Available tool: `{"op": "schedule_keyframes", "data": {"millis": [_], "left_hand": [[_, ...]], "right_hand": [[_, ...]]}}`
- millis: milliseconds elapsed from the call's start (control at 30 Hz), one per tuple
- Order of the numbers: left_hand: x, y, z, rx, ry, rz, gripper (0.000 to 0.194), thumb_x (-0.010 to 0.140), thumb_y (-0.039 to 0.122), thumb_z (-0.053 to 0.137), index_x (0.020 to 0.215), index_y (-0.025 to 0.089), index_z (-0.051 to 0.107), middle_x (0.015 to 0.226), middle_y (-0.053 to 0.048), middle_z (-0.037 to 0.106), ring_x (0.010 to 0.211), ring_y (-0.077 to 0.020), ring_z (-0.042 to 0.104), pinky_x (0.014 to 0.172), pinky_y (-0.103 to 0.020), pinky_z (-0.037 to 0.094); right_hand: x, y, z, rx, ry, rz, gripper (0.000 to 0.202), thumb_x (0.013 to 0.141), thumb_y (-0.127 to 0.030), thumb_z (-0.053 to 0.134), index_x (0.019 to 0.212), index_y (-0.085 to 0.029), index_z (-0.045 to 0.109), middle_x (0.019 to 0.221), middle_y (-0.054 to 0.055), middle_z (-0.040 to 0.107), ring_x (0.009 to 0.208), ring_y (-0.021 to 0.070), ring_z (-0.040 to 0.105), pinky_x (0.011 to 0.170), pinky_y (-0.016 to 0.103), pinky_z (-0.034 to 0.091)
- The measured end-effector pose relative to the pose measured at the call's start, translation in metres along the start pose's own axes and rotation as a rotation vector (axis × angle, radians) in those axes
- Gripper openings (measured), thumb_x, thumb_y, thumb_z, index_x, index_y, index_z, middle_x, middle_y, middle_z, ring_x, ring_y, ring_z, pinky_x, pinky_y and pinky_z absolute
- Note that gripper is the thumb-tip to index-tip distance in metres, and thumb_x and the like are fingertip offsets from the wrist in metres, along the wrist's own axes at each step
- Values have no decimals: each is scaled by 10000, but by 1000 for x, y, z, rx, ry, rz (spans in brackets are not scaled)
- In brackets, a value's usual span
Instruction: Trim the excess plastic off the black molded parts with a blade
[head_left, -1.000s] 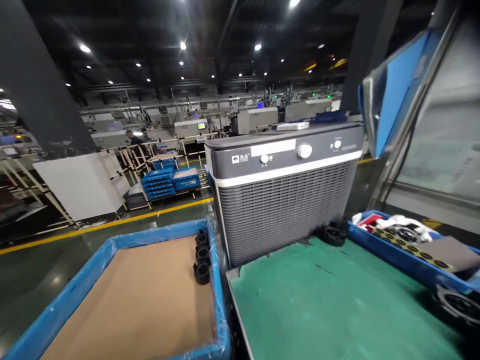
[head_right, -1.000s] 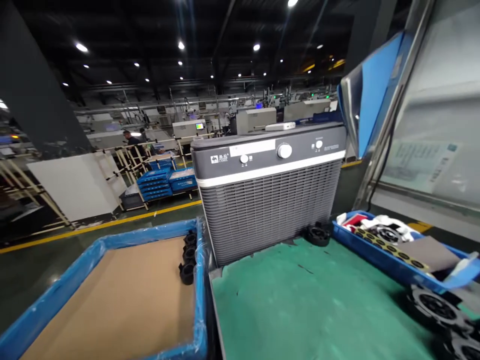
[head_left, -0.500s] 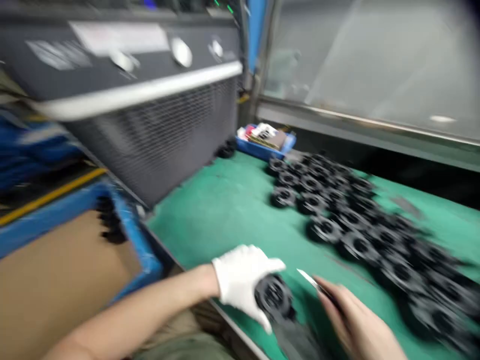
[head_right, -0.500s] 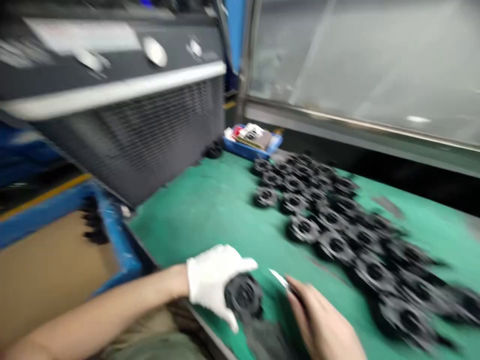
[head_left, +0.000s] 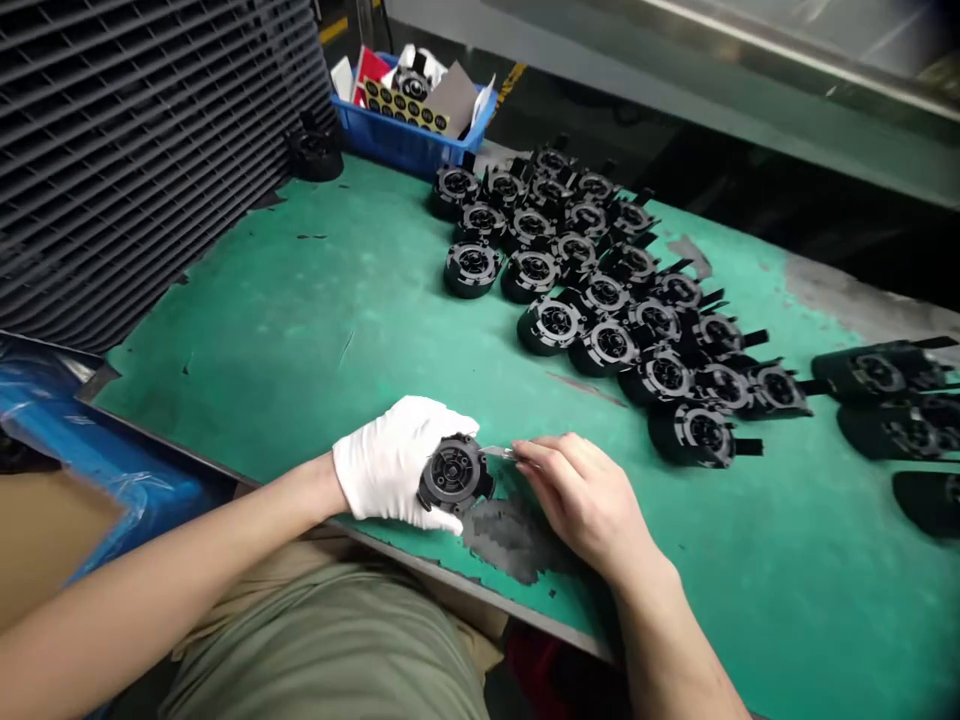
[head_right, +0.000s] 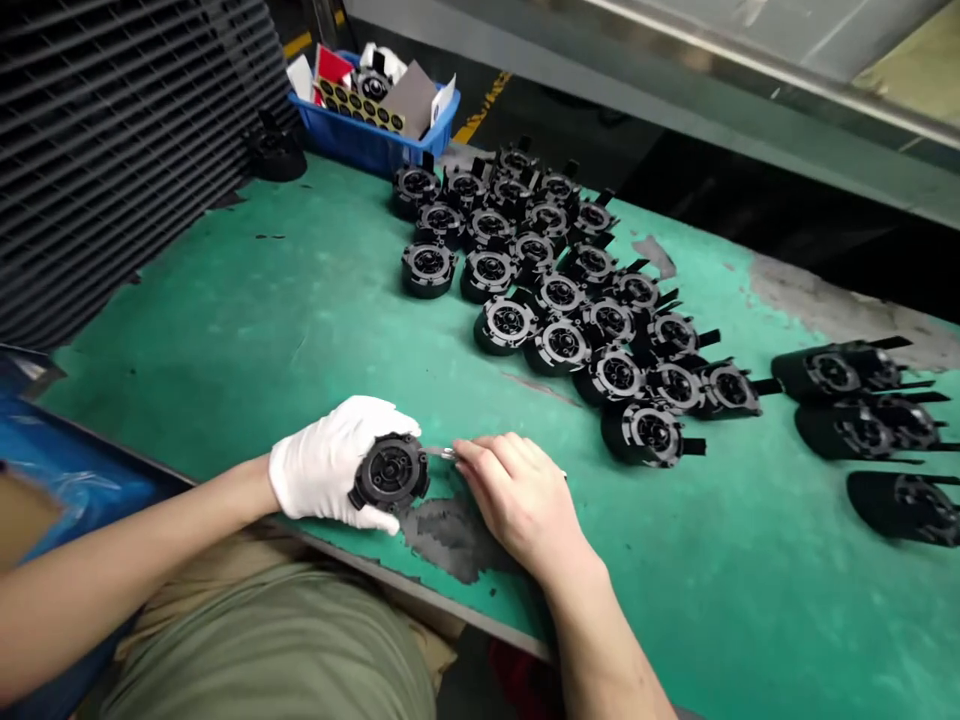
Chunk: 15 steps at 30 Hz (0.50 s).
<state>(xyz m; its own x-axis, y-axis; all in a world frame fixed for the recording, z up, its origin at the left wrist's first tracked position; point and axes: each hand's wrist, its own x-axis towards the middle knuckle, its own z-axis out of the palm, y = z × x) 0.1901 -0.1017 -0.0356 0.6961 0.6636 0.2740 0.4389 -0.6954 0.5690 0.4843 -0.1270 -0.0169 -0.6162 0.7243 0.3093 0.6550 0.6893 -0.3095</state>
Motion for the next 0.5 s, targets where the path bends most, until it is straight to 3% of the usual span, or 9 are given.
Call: {"op": "schedule_keyframes", "data": {"millis": [200, 500], "left_hand": [[3, -2, 3, -35, -92, -71, 928, 691, 885, 748, 1241, 153, 595, 1124, -151, 729, 977, -349, 736, 954, -496, 545], [16, 5, -5, -84, -148, -95, 747, 704, 900, 716, 942, 198, 629, 830, -47, 678, 734, -245, 666, 707, -352, 459]], "right_hand": [[4, -10, 0, 3, 22, -26, 268, 1019, -90, 666, 1278, -146, 621, 1062, 93, 735, 833, 188, 581, 731, 334, 461], [4, -22, -5, -81, 20, -46, 320, 1003, -68, 679, 1309, -149, 628, 1033, 90, 752, 784, 181, 589, 696, 332, 445]]}}
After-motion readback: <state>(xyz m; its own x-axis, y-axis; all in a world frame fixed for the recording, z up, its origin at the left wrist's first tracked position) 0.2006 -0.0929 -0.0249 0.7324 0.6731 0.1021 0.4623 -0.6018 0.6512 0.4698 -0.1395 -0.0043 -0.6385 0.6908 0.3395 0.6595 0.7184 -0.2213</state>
